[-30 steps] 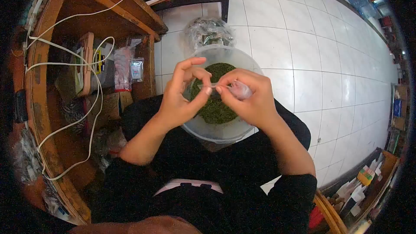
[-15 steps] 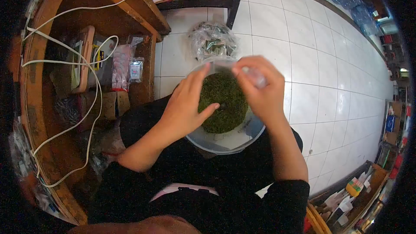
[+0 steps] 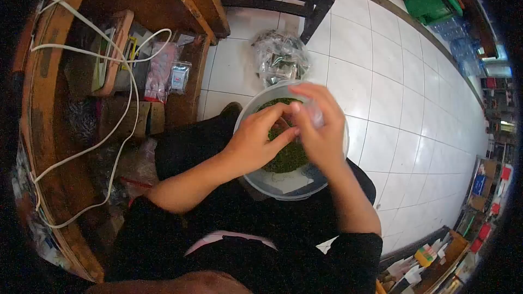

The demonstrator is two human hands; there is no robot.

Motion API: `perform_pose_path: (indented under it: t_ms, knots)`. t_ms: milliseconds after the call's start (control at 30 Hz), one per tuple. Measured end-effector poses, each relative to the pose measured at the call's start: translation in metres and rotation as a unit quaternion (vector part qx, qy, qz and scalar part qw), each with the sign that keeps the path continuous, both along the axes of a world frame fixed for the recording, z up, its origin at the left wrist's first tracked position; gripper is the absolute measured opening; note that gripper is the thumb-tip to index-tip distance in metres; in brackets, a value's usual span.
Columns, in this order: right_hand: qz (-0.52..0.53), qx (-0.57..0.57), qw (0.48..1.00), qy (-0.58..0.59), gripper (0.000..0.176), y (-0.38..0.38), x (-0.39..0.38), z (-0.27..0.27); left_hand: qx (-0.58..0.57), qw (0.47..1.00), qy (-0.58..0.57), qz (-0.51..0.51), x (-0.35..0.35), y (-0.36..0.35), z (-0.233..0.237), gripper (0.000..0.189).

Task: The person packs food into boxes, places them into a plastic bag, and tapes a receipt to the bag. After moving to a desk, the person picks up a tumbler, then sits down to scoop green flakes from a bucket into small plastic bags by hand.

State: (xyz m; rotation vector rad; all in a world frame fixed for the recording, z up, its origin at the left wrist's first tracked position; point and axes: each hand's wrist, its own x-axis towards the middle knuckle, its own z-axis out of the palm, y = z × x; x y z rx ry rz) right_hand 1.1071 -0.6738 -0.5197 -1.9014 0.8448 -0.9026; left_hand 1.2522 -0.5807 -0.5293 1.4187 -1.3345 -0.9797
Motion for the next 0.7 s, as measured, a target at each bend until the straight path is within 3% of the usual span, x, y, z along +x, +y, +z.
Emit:
perform_pose_path:
  t_ms: [200,267,367,467,567,700]
  knots:
    - [0.004,-0.045,0.999,0.0,0.023,0.012,-0.005,0.002,-0.008,0.994,0.096,0.042,-0.003,-0.004,0.003,0.015]
    - [0.014,-0.02,0.999,0.032,0.025,0.009,-0.016,0.004,0.05,0.984,0.164,0.042,-0.004,-0.003,0.004,0.015]
    - [-0.026,0.135,0.99,0.022,0.029,0.012,-0.028,0.013,0.059,0.972,0.225,0.041,-0.012,-0.003,-0.01,0.019]
    - [-0.035,0.193,0.98,0.021,0.024,0.007,-0.034,0.025,0.025,0.981,0.185,0.052,-0.01,-0.003,-0.009,0.024]
    - [-0.041,0.225,0.972,0.052,0.018,0.002,-0.046,0.029,0.008,0.964,0.25,0.092,-0.008,-0.01,-0.014,0.026]
    - [-0.034,0.23,0.971,0.061,0.011,0.003,-0.053,0.03,0.059,0.985,0.163,-0.019,0.007,-0.012,-0.01,0.021]
